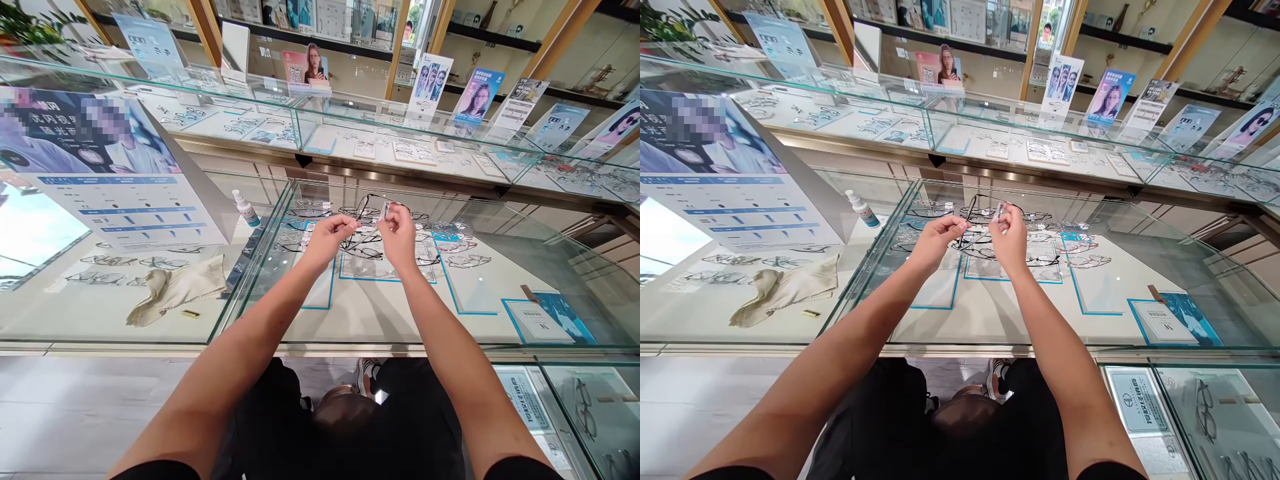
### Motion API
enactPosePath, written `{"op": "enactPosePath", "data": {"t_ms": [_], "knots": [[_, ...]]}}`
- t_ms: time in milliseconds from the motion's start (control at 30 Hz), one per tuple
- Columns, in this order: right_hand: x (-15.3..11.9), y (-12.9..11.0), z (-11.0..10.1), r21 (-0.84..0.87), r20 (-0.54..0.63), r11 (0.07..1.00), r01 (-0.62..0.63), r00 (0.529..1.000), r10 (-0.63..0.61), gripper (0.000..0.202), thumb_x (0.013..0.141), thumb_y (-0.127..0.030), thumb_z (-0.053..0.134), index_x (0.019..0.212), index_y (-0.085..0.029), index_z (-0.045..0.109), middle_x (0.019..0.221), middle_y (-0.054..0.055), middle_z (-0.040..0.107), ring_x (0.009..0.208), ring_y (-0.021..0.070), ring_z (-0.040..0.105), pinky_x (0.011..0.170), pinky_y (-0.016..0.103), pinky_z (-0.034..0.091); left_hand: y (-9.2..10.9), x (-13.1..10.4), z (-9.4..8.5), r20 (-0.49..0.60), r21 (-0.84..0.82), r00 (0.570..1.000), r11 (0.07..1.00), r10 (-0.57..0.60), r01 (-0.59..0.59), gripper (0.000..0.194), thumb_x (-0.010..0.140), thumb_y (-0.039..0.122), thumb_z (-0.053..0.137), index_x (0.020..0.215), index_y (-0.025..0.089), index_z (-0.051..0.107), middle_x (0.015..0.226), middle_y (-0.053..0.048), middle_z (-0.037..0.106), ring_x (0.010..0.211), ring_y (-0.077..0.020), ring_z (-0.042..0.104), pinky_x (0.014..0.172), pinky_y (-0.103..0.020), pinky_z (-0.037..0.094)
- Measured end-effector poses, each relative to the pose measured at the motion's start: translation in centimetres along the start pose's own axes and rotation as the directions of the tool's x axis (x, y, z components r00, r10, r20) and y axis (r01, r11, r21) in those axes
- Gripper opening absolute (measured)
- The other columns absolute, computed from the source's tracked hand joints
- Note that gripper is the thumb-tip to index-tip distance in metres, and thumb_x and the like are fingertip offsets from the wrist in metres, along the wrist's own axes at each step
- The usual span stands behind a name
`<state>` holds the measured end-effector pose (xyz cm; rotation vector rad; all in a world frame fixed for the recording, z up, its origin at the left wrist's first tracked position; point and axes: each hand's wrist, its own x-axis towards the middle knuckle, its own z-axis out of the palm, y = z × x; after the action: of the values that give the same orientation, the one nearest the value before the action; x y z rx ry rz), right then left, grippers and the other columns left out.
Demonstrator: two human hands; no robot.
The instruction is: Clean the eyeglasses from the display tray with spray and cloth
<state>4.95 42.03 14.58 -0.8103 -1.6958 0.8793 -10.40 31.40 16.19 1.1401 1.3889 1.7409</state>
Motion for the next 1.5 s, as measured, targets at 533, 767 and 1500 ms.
{"op": "enactPosePath", "data": {"t_ms": [533, 767, 1500], "knots": [[1.0, 0.3, -0.7, 0.139, -0.006, 0.969, -0.204, 0.978, 0.206, 0.035, 0.080, -0.025, 0.065, 0.114, -0.022, 0.071, 0.082, -0.001, 0.061, 0.073, 0.0180, 0.056, 0.068, 0.031, 0.051, -0.9, 1.7, -2.0, -0.164, -0.311, 0.979, 0.948, -0.121, 0.065, 0.041, 0.069, 0.053, 0.095, 0.093, 0.026, 0.076, 0.110, -0.003, 0.074, 0.089, -0.0154, 0.061, 0.071, -0.028, 0.046], [0.5, 0.4, -0.2, 0.129, 0.067, 0.969, -0.211, 0.977, 0.203, 0.036, 0.082, -0.029, 0.068, 0.118, -0.023, 0.070, 0.084, -0.002, 0.065, 0.071, 0.0158, 0.056, 0.067, 0.029, 0.051, -0.5, 1.3, -1.7, -0.140, -0.435, 0.980, 0.898, -0.138, 0.064, 0.044, 0.070, 0.049, 0.099, 0.093, 0.024, 0.071, 0.111, -0.003, 0.070, 0.107, -0.0186, 0.066, 0.088, -0.032, 0.058], [-2.3, -2.9, 0.8, -0.135, 0.252, 0.901, 0.412, 0.894, -0.371, 0.029, 0.102, -0.037, 0.066, 0.129, -0.028, 0.071, 0.136, 0.011, 0.074, 0.127, 0.0315, 0.063, 0.113, 0.052, 0.051, -0.8, 0.2, -0.2, 0.033, -0.201, 0.999, 0.980, 0.014, -0.008, 0.035, 0.074, 0.057, 0.095, 0.086, 0.025, 0.085, 0.143, -0.010, 0.072, 0.147, -0.0311, 0.058, 0.122, -0.044, 0.043]]}}
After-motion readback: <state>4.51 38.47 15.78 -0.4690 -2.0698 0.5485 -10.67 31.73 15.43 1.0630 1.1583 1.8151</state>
